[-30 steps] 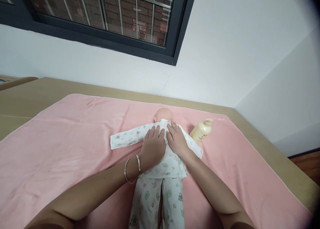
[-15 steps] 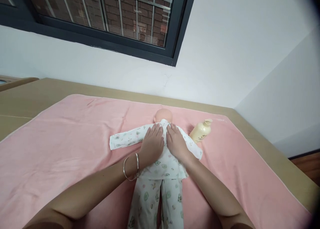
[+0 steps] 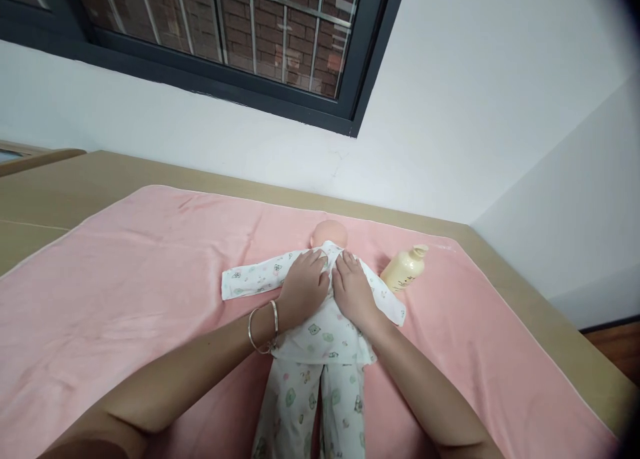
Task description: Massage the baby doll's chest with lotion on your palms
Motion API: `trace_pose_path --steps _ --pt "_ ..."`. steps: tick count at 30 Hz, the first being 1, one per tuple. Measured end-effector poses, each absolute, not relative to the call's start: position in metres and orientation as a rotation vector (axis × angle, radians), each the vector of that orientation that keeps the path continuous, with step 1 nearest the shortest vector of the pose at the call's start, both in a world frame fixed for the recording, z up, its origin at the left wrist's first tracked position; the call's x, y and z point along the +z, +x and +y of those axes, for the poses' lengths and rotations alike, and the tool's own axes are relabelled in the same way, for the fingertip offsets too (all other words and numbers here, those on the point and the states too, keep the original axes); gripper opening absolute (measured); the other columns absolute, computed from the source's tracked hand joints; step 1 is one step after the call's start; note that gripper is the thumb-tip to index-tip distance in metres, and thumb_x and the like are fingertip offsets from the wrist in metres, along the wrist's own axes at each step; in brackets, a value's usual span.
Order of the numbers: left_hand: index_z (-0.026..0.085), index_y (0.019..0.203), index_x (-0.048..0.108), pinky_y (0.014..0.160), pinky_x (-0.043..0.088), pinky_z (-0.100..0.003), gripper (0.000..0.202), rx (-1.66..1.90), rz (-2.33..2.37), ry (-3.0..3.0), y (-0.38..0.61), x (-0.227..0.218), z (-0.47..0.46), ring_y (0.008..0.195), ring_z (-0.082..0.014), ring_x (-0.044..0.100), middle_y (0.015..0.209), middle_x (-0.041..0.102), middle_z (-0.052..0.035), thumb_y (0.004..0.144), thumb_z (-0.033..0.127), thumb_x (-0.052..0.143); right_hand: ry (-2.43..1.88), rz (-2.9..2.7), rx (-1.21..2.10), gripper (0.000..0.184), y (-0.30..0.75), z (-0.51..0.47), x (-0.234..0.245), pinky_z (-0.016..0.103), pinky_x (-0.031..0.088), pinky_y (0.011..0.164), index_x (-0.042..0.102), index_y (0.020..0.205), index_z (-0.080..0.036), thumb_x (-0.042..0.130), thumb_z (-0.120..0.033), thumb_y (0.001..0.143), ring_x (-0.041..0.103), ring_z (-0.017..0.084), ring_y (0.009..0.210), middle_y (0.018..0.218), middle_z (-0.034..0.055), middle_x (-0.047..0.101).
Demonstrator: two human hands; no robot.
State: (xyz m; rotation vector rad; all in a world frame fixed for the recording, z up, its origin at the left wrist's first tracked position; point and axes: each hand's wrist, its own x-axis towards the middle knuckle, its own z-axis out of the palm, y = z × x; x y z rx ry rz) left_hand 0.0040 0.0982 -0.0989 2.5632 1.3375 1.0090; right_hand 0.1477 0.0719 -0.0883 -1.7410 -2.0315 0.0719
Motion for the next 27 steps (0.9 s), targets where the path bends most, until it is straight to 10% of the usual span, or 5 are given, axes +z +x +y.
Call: trace_pose_path --steps 27 --pt "0.016 0.123 0.054 0.111 0.038 -0.049 0.036 1.163 1.331 2.469 0.004 -0.114 0.109 0.126 -0.0271 0.05 0.132 0.058 -0.013 0.09 0.02 0.041 -1.804 -1.94 0.027 0.051 0.137 0.062 -0.1 0.049 0.024 0.119 0.043 0.144 -0.009 0.03 -0.029 0.099 0.026 0.029 0.146 0.154 0.0148 0.034"
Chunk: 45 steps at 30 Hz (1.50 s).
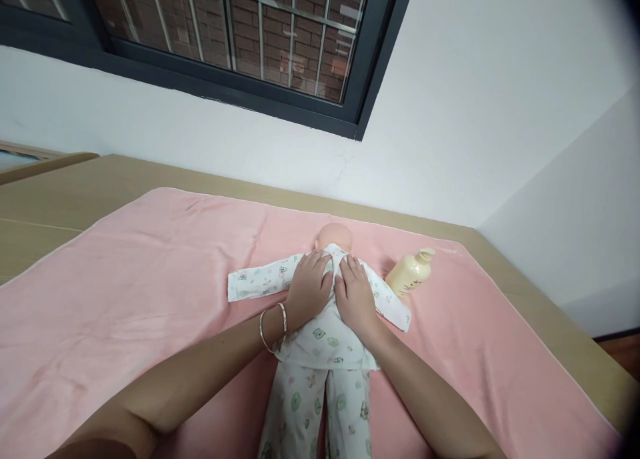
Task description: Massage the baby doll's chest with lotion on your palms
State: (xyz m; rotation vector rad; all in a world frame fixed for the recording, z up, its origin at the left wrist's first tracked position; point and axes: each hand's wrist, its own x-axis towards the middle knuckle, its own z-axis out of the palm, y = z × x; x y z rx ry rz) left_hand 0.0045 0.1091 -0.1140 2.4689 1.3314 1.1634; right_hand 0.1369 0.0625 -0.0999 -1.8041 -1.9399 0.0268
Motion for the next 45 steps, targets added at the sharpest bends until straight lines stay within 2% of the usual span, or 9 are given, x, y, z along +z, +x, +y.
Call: trace_pose_path --steps 9,16,20,24,27,33,36,40,45 --pt "0.008 0.125 0.053 0.11 0.039 -0.047 0.04 1.11 1.387 2.473 0.002 -0.112 0.113 0.125 -0.0301 0.05 0.13 0.057 -0.0176 0.089 0.021 0.045 -1.833 -1.924 -0.239 0.046 0.132 0.053 -0.102 0.044 0.041 0.108 0.054 0.137 -0.011 0.036 -0.026 0.097 0.044 0.03 0.135 0.141 0.017 0.052" --pt "0.007 0.132 0.049 0.112 0.034 -0.055 0.048 1.045 1.416 2.539 0.004 -0.115 0.104 0.135 -0.0369 0.041 0.138 0.052 -0.0208 0.09 0.03 0.046 -1.685 -1.954 0.031 0.046 0.154 0.078 -0.097 0.048 0.03 0.116 0.05 0.138 -0.012 0.038 -0.024 0.095 0.036 0.028 0.141 0.147 0.0138 0.045" --pt "0.01 0.137 0.045 0.111 0.033 -0.057 0.049 1.087 1.451 2.545 0.011 -0.116 0.086 0.14 -0.0369 0.035 0.145 0.045 -0.0195 0.092 0.029 0.043 -1.606 -1.991 0.091 0.043 0.162 0.089 -0.09 0.045 0.035 0.113 0.053 0.134 -0.015 0.036 -0.023 0.096 0.044 0.024 0.135 0.142 0.0119 0.052" --pt "0.011 0.128 0.053 0.112 0.035 -0.051 0.042 1.059 1.38 2.519 0.007 -0.113 0.102 0.132 -0.0299 0.045 0.138 0.054 -0.0166 0.092 0.02 0.036 -1.719 -2.061 -0.098 0.047 0.138 0.063 -0.091 0.048 0.032 0.115 0.049 0.138 -0.006 0.034 -0.018 0.095 0.04 0.03 0.138 0.144 0.02 0.048" --pt "0.012 0.126 0.056 0.112 0.036 -0.048 0.042 1.022 1.343 2.485 0.0 -0.111 0.122 0.129 -0.0267 0.049 0.134 0.058 -0.0139 0.09 0.017 0.035 -1.742 -2.128 -0.237 0.051 0.119 0.039 -0.095 0.05 0.031 0.115 0.048 0.14 -0.003 0.043 -0.02 0.092 0.036 0.035 0.14 0.145 0.0226 0.045" --pt "0.012 0.134 0.05 0.11 0.033 -0.055 0.044 1.014 1.428 2.582 0.003 -0.112 0.102 0.135 -0.0319 0.042 0.14 0.052 -0.0178 0.094 0.022 0.036 -1.772 -2.014 -0.108 0.044 0.137 0.058 -0.09 0.046 0.036 0.113 0.056 0.134 -0.012 0.034 -0.024 0.097 0.042 0.029 0.137 0.142 0.0136 0.051" --pt "0.015 0.133 0.053 0.111 0.032 -0.055 0.043 1.006 1.425 2.608 0.007 -0.107 0.091 0.136 -0.0337 0.04 0.142 0.05 -0.0156 0.093 0.021 0.039 -1.769 -1.971 -0.016 0.047 0.147 0.071 -0.088 0.047 0.036 0.114 0.052 0.137 -0.01 0.03 -0.027 0.099 0.039 0.028 0.139 0.146 0.0157 0.047" --pt "0.017 0.123 0.06 0.114 0.03 -0.053 0.04 0.967 1.392 2.507 0.004 -0.1 0.108 0.13 -0.03 0.047 0.134 0.059 -0.0107 0.087 0.015 0.043 -1.721 -2.052 -0.053 0.048 0.136 0.057 -0.089 0.05 0.03 0.117 0.049 0.139 -0.007 0.037 -0.022 0.095 0.031 0.031 0.143 0.149 0.0179 0.042" --pt "0.01 0.127 0.056 0.113 0.032 -0.056 0.041 1.025 1.425 2.468 0.006 -0.107 0.115 0.133 -0.0325 0.045 0.136 0.056 -0.0173 0.09 0.02 0.041 -1.704 -1.999 0.017 0.044 0.134 0.053 -0.084 0.047 0.035 0.114 0.055 0.135 -0.016 0.038 -0.019 0.094 0.038 0.028 0.14 0.146 0.012 0.047"
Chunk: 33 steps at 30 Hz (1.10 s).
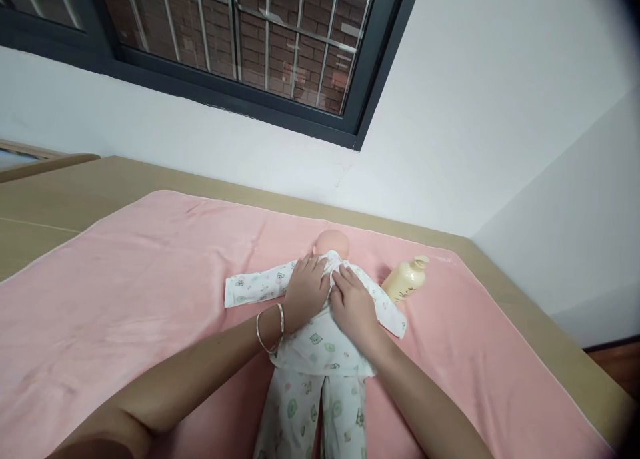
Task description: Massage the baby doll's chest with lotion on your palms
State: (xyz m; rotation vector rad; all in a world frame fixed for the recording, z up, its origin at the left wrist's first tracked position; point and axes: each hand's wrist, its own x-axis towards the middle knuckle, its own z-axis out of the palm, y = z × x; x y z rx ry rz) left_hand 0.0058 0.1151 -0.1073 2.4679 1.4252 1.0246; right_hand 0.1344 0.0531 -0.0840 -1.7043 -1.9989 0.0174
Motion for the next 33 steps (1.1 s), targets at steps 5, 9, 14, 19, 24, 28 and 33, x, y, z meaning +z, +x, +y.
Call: trace_pose_path --steps 5,9,14,19,24,28,33 --pt "0.014 0.123 0.058 0.115 0.034 -0.049 0.039 1.198 1.216 2.457 0.009 -0.114 0.107 0.131 -0.0262 0.048 0.133 0.06 -0.0124 0.088 0.016 0.042 -1.712 -1.936 0.067 0.046 0.145 0.069 -0.087 0.047 0.033 0.115 0.051 0.138 -0.012 0.035 -0.022 0.097 0.037 0.028 0.14 0.148 0.0162 0.044" --pt "0.013 0.12 0.059 0.112 0.036 -0.05 0.038 1.159 1.23 2.397 0.004 -0.112 0.116 0.127 -0.0265 0.05 0.13 0.061 -0.0138 0.088 0.017 0.039 -1.632 -2.016 0.023 0.047 0.135 0.055 -0.089 0.05 0.028 0.118 0.054 0.137 -0.015 0.042 -0.018 0.091 0.032 0.029 0.143 0.148 0.0119 0.046" --pt "0.014 0.13 0.054 0.115 0.027 -0.056 0.043 1.05 1.307 2.423 0.003 -0.11 0.115 0.134 -0.0306 0.042 0.14 0.051 -0.0151 0.092 0.022 0.036 -1.536 -1.839 0.068 0.05 0.136 0.049 -0.075 0.045 0.036 0.114 0.052 0.138 -0.019 0.041 -0.02 0.09 0.035 0.025 0.142 0.156 0.0081 0.032" --pt "0.013 0.138 0.045 0.116 0.027 -0.05 0.048 1.146 1.288 2.32 0.005 -0.116 0.114 0.135 -0.0275 0.041 0.143 0.049 -0.0148 0.093 0.024 0.034 -1.552 -1.804 0.077 0.051 0.143 0.062 -0.085 0.053 0.026 0.117 0.044 0.144 -0.017 0.038 -0.023 0.093 0.022 0.026 0.147 0.157 0.0101 0.028" --pt "0.014 0.135 0.047 0.116 0.03 -0.046 0.044 1.311 1.229 2.206 0.004 -0.123 0.116 0.132 -0.0235 0.045 0.138 0.054 -0.0128 0.096 0.026 0.031 -1.528 -1.904 0.064 0.047 0.14 0.061 -0.09 0.051 0.021 0.12 0.051 0.139 -0.014 0.036 -0.024 0.095 0.027 0.023 0.146 0.153 0.0121 0.036" --pt "0.015 0.132 0.049 0.114 0.033 -0.045 0.041 1.386 1.174 2.175 0.003 -0.125 0.116 0.129 -0.0226 0.047 0.135 0.056 -0.0123 0.098 0.027 0.03 -1.509 -1.911 0.007 0.052 0.136 0.056 -0.087 0.052 0.021 0.119 0.044 0.144 -0.014 0.039 -0.022 0.093 0.019 0.023 0.148 0.158 0.0116 0.027" --pt "0.015 0.13 0.05 0.114 0.035 -0.047 0.04 1.408 1.182 2.154 0.004 -0.126 0.116 0.128 -0.0234 0.048 0.133 0.058 -0.0129 0.098 0.027 0.03 -1.567 -1.991 0.075 0.047 0.132 0.057 -0.091 0.054 0.021 0.119 0.053 0.137 -0.018 0.041 -0.021 0.092 0.026 0.025 0.146 0.153 0.0102 0.037"
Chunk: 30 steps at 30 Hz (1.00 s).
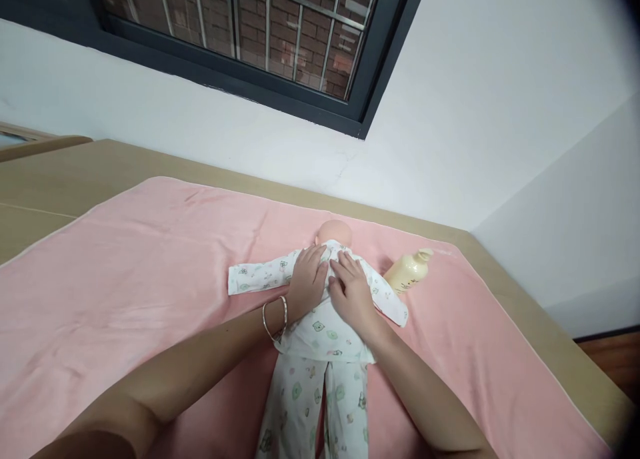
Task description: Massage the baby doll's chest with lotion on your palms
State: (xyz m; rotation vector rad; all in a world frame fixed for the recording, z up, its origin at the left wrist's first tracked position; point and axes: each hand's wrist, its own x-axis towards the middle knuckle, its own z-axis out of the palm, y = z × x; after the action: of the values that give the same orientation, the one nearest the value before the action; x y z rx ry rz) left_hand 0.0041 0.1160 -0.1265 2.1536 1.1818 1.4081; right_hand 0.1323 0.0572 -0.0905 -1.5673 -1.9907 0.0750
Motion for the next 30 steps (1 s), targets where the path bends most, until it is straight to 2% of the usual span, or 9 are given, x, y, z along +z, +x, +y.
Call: trace_pose_path --steps 3,8,14,19,22,24,26,28,30 --pt "0.016 0.13 0.051 0.114 0.034 -0.047 0.039 1.422 1.168 2.159 0.004 -0.127 0.116 0.129 -0.0232 0.048 0.133 0.058 -0.0123 0.098 0.027 0.03 -1.552 -1.949 0.034 0.05 0.133 0.059 -0.091 0.053 0.021 0.119 0.049 0.141 -0.017 0.041 -0.022 0.092 0.024 0.024 0.147 0.155 0.0102 0.033" --pt "0.017 0.127 0.053 0.114 0.035 -0.047 0.039 1.431 1.173 2.15 0.004 -0.127 0.116 0.127 -0.0225 0.05 0.132 0.059 -0.0118 0.098 0.028 0.03 -1.576 -2.019 0.088 0.048 0.136 0.06 -0.09 0.055 0.021 0.118 0.051 0.139 -0.018 0.041 -0.023 0.092 0.025 0.026 0.146 0.154 0.0099 0.036" --pt "0.017 0.126 0.054 0.114 0.035 -0.047 0.04 1.414 1.181 2.15 0.003 -0.128 0.117 0.129 -0.0227 0.049 0.132 0.058 -0.0114 0.098 0.029 0.029 -1.585 -2.026 -0.014 0.05 0.137 0.064 -0.091 0.054 0.021 0.119 0.045 0.143 -0.015 0.037 -0.023 0.094 0.022 0.026 0.147 0.156 0.0109 0.032" --pt "0.015 0.122 0.056 0.113 0.036 -0.047 0.037 1.392 1.175 2.191 0.002 -0.129 0.12 0.126 -0.0229 0.05 0.13 0.06 -0.0126 0.095 0.027 0.033 -1.696 -2.245 -0.091 0.051 0.128 0.056 -0.086 0.055 0.025 0.117 0.042 0.144 -0.007 0.035 -0.026 0.097 0.025 0.033 0.146 0.154 0.0182 0.032" --pt "0.016 0.118 0.059 0.112 0.036 -0.049 0.036 1.35 1.201 2.216 0.001 -0.128 0.123 0.124 -0.0229 0.051 0.128 0.061 -0.0116 0.092 0.023 0.035 -1.729 -2.317 -0.141 0.052 0.126 0.04 -0.076 0.055 0.028 0.115 0.042 0.144 -0.007 0.039 -0.028 0.097 0.03 0.035 0.143 0.152 0.0211 0.034" --pt "0.017 0.119 0.059 0.113 0.036 -0.049 0.036 1.32 1.221 2.249 0.001 -0.127 0.123 0.125 -0.0228 0.051 0.129 0.061 -0.0107 0.092 0.022 0.035 -1.698 -2.403 -0.086 0.052 0.132 0.027 -0.062 0.055 0.029 0.114 0.042 0.145 -0.01 0.043 -0.028 0.095 0.033 0.035 0.142 0.151 0.0188 0.037" --pt "0.016 0.122 0.058 0.113 0.035 -0.05 0.038 1.263 1.253 2.32 0.0 -0.124 0.119 0.128 -0.0238 0.05 0.131 0.06 -0.0119 0.093 0.022 0.034 -1.599 -2.522 0.058 0.052 0.146 0.015 -0.043 0.053 0.032 0.114 0.044 0.145 -0.02 0.048 -0.032 0.095 0.036 0.032 0.141 0.151 0.0115 0.041" --pt "0.013 0.126 0.056 0.113 0.034 -0.054 0.041 1.16 1.295 2.408 -0.001 -0.118 0.111 0.133 -0.0274 0.046 0.136 0.056 -0.0156 0.093 0.022 0.034 -1.498 -2.596 0.256 0.05 0.166 0.004 -0.019 0.044 0.039 0.111 0.043 0.145 -0.031 0.048 -0.039 0.096 0.043 0.027 0.137 0.148 0.0025 0.046" --pt "0.013 0.132 0.053 0.113 0.032 -0.057 0.044 1.031 1.284 2.45 -0.001 -0.106 0.097 0.139 -0.032 0.039 0.143 0.05 -0.0174 0.092 0.026 0.039 -1.494 -2.557 0.389 0.051 0.191 -0.005 0.005 0.036 0.046 0.103 0.039 0.147 -0.034 0.044 -0.042 0.097 0.052 0.023 0.13 0.144 -0.0019 0.05"
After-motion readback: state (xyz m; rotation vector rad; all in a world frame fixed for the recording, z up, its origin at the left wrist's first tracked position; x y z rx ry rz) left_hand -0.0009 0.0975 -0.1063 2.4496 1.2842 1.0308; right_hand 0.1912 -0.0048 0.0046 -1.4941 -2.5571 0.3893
